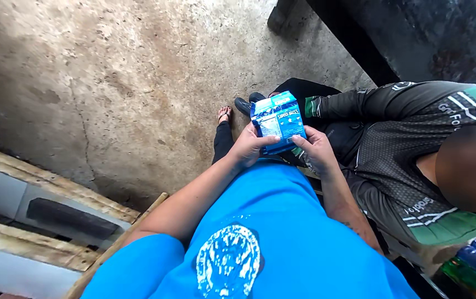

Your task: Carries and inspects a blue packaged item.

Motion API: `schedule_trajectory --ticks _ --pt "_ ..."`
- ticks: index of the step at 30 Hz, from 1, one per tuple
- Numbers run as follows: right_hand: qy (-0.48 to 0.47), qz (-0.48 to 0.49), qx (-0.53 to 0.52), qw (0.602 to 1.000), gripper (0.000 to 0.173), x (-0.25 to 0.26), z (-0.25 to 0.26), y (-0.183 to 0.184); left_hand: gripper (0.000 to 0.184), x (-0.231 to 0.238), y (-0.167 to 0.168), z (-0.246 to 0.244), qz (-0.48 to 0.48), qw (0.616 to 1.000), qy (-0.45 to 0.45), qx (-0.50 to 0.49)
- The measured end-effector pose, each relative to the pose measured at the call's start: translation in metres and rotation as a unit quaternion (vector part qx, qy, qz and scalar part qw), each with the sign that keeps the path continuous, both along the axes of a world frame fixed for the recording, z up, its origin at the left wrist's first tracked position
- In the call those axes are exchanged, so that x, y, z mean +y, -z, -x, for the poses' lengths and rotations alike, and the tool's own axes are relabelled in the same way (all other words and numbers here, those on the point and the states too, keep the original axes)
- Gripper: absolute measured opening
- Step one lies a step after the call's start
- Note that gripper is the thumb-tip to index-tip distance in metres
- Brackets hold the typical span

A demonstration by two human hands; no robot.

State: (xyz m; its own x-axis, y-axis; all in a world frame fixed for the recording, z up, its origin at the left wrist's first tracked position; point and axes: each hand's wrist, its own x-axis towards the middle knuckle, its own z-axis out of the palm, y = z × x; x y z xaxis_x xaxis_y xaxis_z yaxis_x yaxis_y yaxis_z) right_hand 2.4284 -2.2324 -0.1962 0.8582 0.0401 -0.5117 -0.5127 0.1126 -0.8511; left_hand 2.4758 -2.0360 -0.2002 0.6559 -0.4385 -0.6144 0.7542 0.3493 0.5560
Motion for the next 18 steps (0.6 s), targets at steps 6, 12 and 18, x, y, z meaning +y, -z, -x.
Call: schedule_trajectory --ticks 6,12,18 --pt "0.001 0.001 0.004 1.0 0.018 0.0002 0.001 0.0003 0.055 0.0001 -0.0005 0.0002 0.003 1.0 0.001 0.004" --pt "0.004 -0.002 -0.012 1.0 0.016 0.0015 0.0016 0.0014 0.055 0.0012 0.0005 0.0013 0.006 1.0 -0.001 0.002" --pt "0.005 -0.004 -0.007 1.0 0.017 0.0025 0.0027 0.001 0.056 0.0024 0.0002 0.0017 0.006 1.0 -0.001 0.006"
